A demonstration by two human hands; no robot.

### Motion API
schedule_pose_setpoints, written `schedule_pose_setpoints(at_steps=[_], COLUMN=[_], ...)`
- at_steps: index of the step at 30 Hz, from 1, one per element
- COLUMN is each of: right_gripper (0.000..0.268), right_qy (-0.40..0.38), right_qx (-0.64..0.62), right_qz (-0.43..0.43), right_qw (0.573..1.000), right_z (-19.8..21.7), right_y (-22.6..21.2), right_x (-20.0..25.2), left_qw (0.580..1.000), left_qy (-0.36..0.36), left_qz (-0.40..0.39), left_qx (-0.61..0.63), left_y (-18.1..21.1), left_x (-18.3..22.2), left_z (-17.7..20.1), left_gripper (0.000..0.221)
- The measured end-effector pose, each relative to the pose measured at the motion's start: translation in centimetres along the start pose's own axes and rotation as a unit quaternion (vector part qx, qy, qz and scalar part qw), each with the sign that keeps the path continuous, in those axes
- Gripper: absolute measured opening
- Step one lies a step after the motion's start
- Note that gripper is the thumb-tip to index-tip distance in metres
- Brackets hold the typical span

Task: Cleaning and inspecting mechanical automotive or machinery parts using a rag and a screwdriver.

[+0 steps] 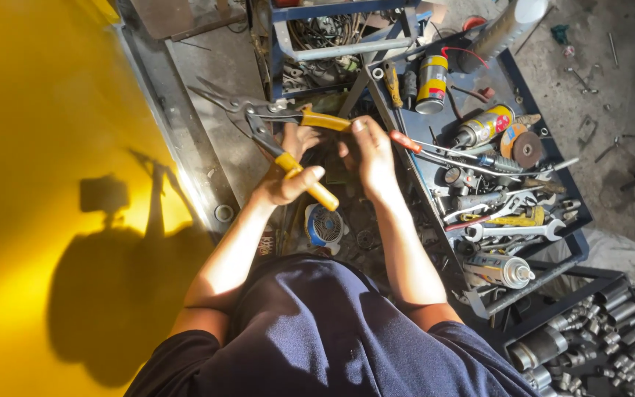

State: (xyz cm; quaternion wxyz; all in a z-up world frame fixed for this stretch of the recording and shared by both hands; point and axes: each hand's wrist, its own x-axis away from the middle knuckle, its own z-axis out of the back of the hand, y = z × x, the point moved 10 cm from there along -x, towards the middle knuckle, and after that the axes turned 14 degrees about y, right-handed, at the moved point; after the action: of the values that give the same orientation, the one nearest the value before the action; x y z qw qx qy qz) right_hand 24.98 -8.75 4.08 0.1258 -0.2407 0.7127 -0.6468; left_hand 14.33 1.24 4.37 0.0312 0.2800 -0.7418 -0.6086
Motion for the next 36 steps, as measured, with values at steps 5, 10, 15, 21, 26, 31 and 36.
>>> schedule_pose_setpoints(at_steps=[5, 10, 15, 21, 26, 31, 36], right_gripper=[0.025, 0.030, 0.030, 0.034, 0.034, 0.032, 0.030], right_qy=[0.064, 0.100, 0.180, 0.281, 0.324, 0.384, 0.392], right_qx=[-0.034, 0.075, 0.042, -0.022, -0.026, 0.013, 0.025], right_qz=[0.038, 0.153, 0.136, 0.087, 0.035, 0.028, -0.006], right_qw=[0.997, 0.980, 0.973, 0.956, 0.945, 0.923, 0.920], right_z=[5.0, 7.9, 13.9, 24.4, 27.7, 31.4, 35.6], right_y=[-1.0, -2.4, -1.9, -0.3, 0.2, -0.5, -1.1], right_x=[-1.3, -0.2, 0.2, 1.3, 2.1, 0.6, -4.5], left_qw=[0.996, 0.989, 0.977, 0.965, 0.952, 0.965, 0.948], left_qy=[-0.060, -0.094, -0.136, 0.016, 0.087, -0.083, -0.104], left_qz=[0.037, 0.104, 0.146, 0.129, -0.115, -0.100, -0.107], left_qx=[-0.048, 0.044, 0.076, -0.226, -0.268, -0.229, -0.280], left_y=[-6.4, -9.9, -8.6, -8.8, -1.9, -6.2, -9.9], left_x=[2.0, 3.9, 4.4, 1.5, -2.4, -5.1, -9.1], left_z=[-1.9, -4.5, -7.4, -4.2, -4.3, -8.9, -12.1], left_gripper=[0.121, 0.138, 0.125, 0.078, 0.070, 0.035, 0.024])
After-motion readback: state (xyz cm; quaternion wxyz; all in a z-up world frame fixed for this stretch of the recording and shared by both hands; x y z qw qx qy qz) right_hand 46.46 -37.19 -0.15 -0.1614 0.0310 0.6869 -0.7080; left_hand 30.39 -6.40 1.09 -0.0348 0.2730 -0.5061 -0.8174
